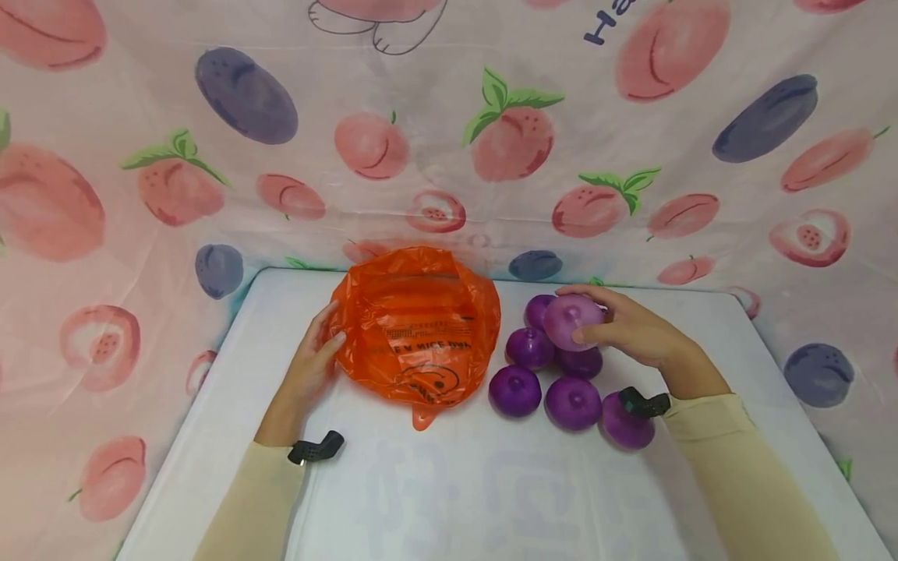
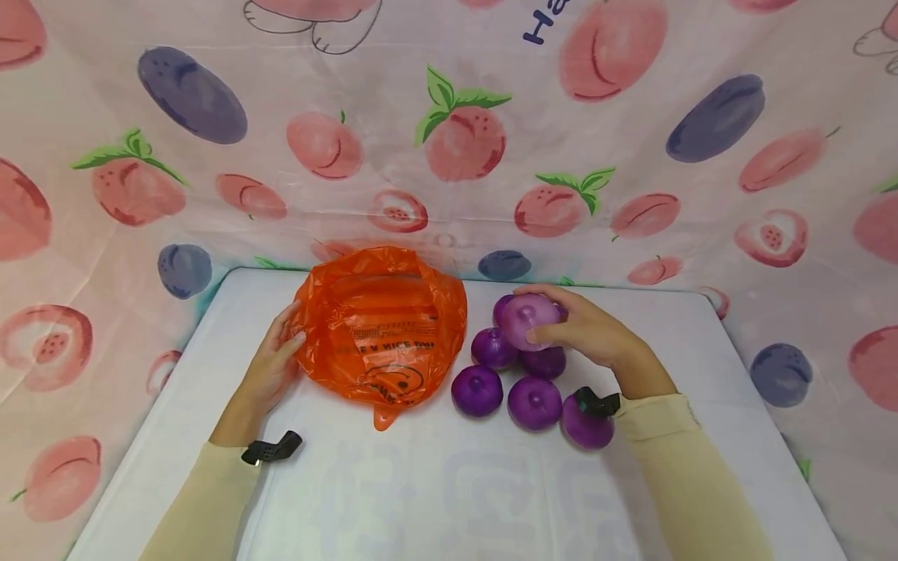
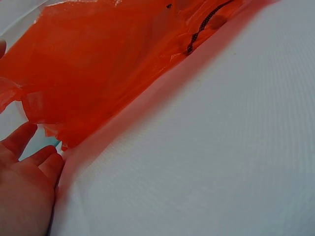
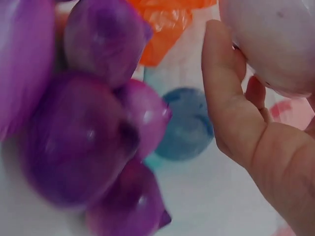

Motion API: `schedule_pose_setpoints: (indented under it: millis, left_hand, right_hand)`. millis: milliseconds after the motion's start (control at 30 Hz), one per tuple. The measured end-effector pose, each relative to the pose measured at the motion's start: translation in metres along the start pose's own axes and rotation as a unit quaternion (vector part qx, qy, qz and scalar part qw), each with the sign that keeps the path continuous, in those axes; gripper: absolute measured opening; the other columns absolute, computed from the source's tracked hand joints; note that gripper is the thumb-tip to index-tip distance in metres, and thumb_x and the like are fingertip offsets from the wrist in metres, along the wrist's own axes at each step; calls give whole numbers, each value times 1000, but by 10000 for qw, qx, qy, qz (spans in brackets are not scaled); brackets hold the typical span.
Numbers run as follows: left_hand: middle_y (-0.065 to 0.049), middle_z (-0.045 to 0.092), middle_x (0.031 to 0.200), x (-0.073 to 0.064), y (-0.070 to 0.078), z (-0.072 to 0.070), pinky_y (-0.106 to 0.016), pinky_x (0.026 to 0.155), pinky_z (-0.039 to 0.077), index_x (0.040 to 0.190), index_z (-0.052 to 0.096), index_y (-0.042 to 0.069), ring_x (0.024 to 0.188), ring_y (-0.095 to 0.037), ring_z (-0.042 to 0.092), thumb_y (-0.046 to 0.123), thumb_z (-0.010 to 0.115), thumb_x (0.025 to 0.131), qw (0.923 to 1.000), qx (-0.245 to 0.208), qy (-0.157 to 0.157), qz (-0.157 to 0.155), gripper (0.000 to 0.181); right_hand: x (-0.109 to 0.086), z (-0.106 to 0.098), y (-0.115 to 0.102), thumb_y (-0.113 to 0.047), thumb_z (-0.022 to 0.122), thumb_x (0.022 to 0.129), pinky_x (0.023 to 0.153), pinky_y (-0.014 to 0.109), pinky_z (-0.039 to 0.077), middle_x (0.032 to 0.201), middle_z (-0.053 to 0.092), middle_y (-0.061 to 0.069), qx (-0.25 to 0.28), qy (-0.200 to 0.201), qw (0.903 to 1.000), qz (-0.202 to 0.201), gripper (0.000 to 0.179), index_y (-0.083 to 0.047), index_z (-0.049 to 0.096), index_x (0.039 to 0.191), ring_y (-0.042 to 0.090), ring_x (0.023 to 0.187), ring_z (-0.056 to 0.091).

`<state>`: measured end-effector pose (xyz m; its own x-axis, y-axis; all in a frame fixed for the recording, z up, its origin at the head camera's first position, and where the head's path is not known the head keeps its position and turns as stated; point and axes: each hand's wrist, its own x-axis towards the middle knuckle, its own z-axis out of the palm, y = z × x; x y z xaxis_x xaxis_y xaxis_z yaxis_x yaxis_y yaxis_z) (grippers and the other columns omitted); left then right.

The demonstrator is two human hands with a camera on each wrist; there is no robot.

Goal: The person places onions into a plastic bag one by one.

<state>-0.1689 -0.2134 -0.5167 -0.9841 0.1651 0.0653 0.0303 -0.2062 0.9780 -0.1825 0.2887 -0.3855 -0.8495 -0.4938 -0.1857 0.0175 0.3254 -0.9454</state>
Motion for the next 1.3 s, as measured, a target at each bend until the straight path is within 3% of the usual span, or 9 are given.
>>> schedule_pose_setpoints:
  millis: [200, 400, 700, 1133, 1300]
  left_hand:
    - [-1, 22, 168, 0, 1, 1, -17, 106, 47, 162, 27, 26, 143, -13, 37, 15, 52, 107, 10000, 57, 49, -19, 61]
    - [0, 23, 168, -1, 1, 1, -17, 105, 48, 161, 28, 28, 144, -14, 37, 17, 53, 107, 9999, 69, 42, -117, 61]
    - [-1, 25, 167, -2, 1, 1, -17, 105, 48, 161, 28, 26, 142, -12, 40, 17, 53, 106, 10000, 49, 3, -67, 61]
    - [0, 25, 167, 0, 2, 1, -17, 106, 48, 161, 29, 26, 141, -10, 41, 16, 53, 107, 10000, 45, -22, -42, 60]
    - [-1, 23, 168, -1, 3, 1, -17, 105, 48, 161, 28, 26, 142, -9, 40, 15, 51, 107, 10000, -8, -7, -88, 60]
  right_hand:
    - [12, 15, -22, -1, 69, 91, 86, 32, 60, 134, 52, 12, 365, -60, 9992, -149, 60, -22, 49, 144, 20, 103, 68]
    - [28, 35, -40, 3, 66, 91, 83, 30, 61, 125, 59, 10, 869, -259, 9952, -365, 60, -19, 49, 144, 20, 99, 68]
    - [61, 70, -51, 0, 65, 92, 85, 33, 62, 133, 53, 16, 1433, -308, 9888, -286, 63, -11, 42, 150, 24, 103, 68]
    - [90, 112, -60, -6, 69, 91, 86, 34, 61, 145, 43, 16, 1584, -153, 9872, -79, 67, -13, 42, 152, 31, 112, 60]
    - [95, 127, -63, -10, 73, 91, 89, 36, 61, 146, 43, 15, 1571, -50, 9875, -51, 65, -20, 47, 149, 32, 116, 61]
